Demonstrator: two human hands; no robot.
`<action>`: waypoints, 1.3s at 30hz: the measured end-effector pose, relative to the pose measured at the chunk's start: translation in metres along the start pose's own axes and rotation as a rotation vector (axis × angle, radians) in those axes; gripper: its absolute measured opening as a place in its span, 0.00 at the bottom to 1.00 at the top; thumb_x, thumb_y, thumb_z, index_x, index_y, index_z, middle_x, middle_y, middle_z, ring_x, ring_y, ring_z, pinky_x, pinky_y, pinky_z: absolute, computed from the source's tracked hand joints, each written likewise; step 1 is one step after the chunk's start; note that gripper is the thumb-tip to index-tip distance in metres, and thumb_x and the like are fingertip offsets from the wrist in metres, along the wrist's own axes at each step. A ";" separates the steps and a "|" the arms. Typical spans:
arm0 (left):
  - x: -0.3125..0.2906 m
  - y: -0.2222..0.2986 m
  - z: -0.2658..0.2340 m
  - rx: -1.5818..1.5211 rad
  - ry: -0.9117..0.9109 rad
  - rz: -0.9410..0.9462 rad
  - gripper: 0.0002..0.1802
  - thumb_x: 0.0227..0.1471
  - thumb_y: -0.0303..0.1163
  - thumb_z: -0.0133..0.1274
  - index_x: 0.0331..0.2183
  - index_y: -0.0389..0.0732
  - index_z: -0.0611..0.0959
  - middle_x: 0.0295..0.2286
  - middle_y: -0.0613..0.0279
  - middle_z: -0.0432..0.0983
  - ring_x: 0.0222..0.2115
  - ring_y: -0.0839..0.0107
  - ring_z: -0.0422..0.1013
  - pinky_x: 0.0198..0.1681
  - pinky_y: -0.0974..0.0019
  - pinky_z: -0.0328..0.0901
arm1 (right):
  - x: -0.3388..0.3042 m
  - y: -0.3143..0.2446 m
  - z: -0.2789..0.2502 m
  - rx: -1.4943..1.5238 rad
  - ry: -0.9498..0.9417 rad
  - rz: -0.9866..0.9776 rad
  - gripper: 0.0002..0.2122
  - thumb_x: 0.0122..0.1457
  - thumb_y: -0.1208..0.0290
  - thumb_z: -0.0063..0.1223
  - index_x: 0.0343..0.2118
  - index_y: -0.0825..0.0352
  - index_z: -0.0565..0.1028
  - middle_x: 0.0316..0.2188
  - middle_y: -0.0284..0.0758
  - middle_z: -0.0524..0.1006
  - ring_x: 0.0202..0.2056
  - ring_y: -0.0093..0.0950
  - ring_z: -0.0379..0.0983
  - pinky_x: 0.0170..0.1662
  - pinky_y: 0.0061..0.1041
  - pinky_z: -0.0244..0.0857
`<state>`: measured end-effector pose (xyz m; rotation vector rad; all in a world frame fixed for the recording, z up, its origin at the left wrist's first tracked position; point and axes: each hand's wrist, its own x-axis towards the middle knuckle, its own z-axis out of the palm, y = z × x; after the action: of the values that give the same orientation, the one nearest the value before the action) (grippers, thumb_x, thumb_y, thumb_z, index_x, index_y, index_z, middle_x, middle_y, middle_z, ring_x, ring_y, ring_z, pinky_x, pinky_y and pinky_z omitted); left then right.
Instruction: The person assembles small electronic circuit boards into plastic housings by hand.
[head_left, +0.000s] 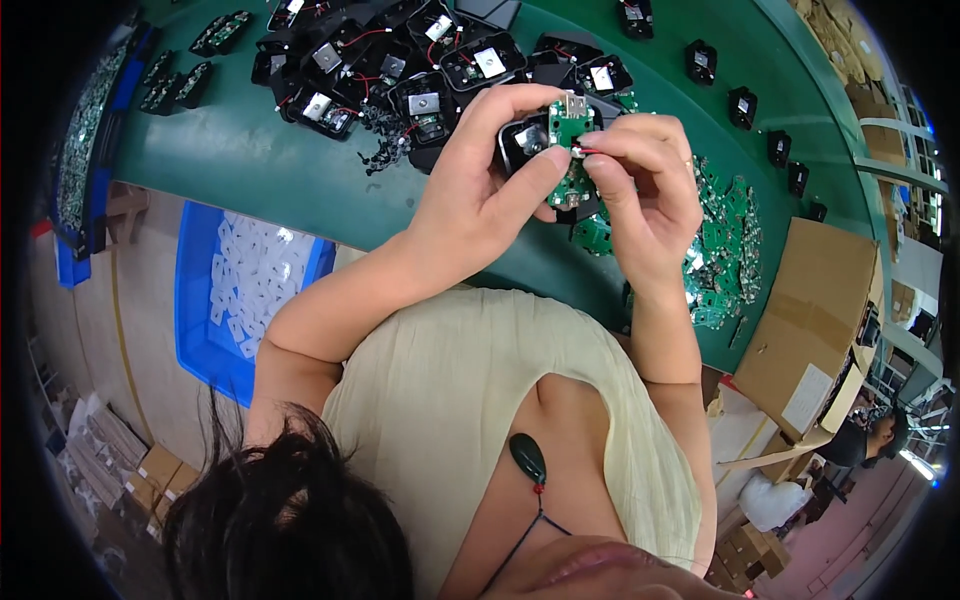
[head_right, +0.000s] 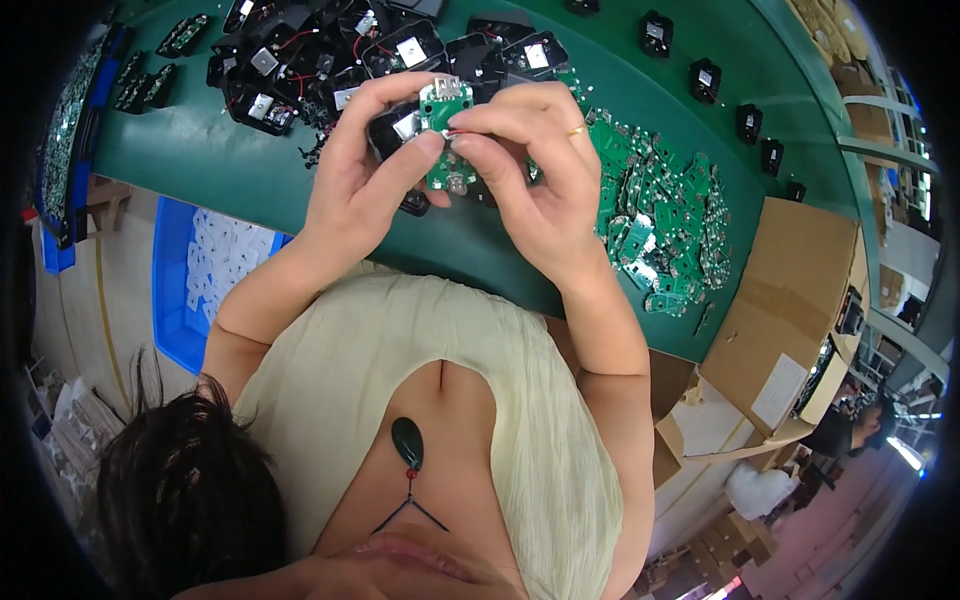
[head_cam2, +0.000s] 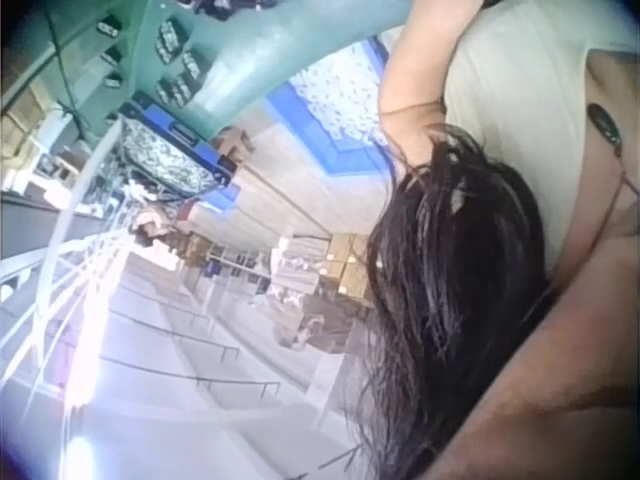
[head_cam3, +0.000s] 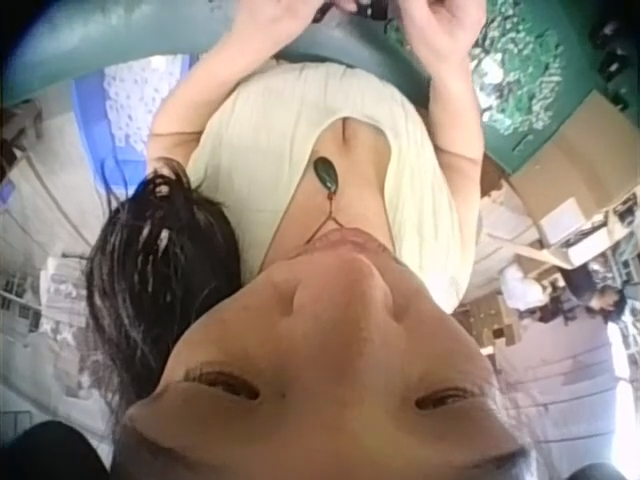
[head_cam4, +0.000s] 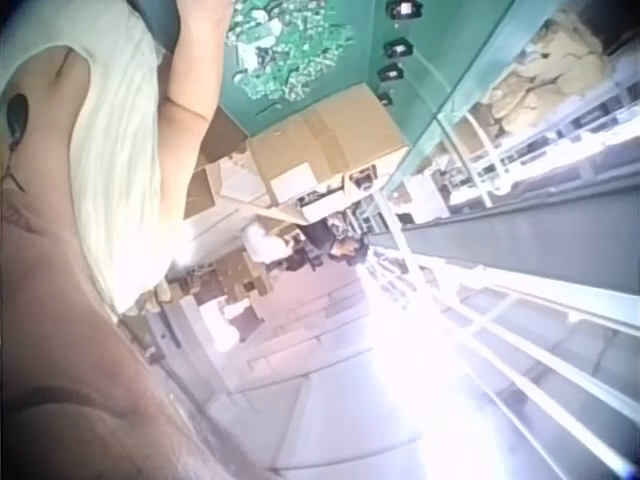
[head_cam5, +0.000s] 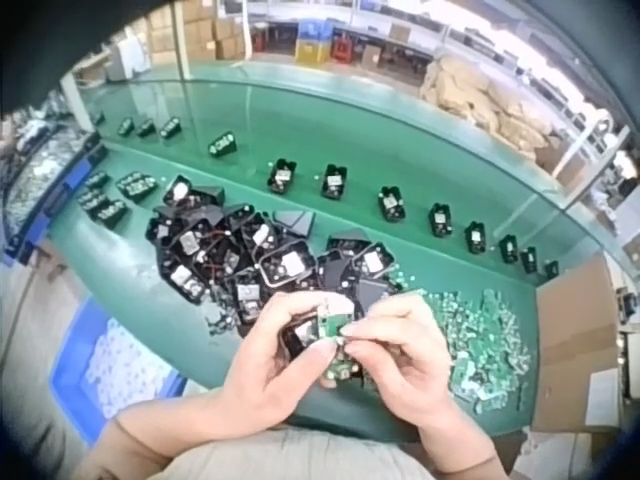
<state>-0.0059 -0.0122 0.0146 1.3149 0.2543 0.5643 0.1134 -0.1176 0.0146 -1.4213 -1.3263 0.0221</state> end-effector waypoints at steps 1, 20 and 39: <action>-0.002 0.002 0.001 -0.019 0.007 -0.052 0.18 0.50 0.26 0.47 0.45 0.37 0.67 0.37 0.59 0.64 0.28 0.78 0.68 0.21 0.78 0.67 | 0.001 -0.002 -0.001 0.001 -0.001 -0.004 0.08 0.48 0.81 0.55 0.32 0.70 0.72 0.28 0.32 0.67 0.26 0.17 0.63 0.23 0.13 0.57; 0.000 0.025 -0.001 0.053 0.003 -0.395 0.15 0.47 0.28 0.48 0.40 0.40 0.72 0.18 0.71 0.68 0.12 0.84 0.62 0.12 0.80 0.52 | 0.017 -0.012 -0.019 0.062 -0.293 0.196 0.06 0.43 0.86 0.53 0.25 0.71 0.71 0.22 0.32 0.70 0.20 0.19 0.65 0.21 0.15 0.60; 0.000 0.019 0.004 0.127 0.035 -0.264 0.14 0.45 0.27 0.50 0.38 0.38 0.72 0.28 0.66 0.68 0.17 0.83 0.64 0.18 0.78 0.59 | 0.014 -0.012 -0.020 0.134 -0.243 0.296 0.06 0.43 0.86 0.52 0.24 0.71 0.69 0.21 0.30 0.68 0.19 0.16 0.65 0.20 0.13 0.59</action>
<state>-0.0082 -0.0128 0.0337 1.3680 0.4911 0.3518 0.1232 -0.1242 0.0392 -1.5218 -1.2705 0.4843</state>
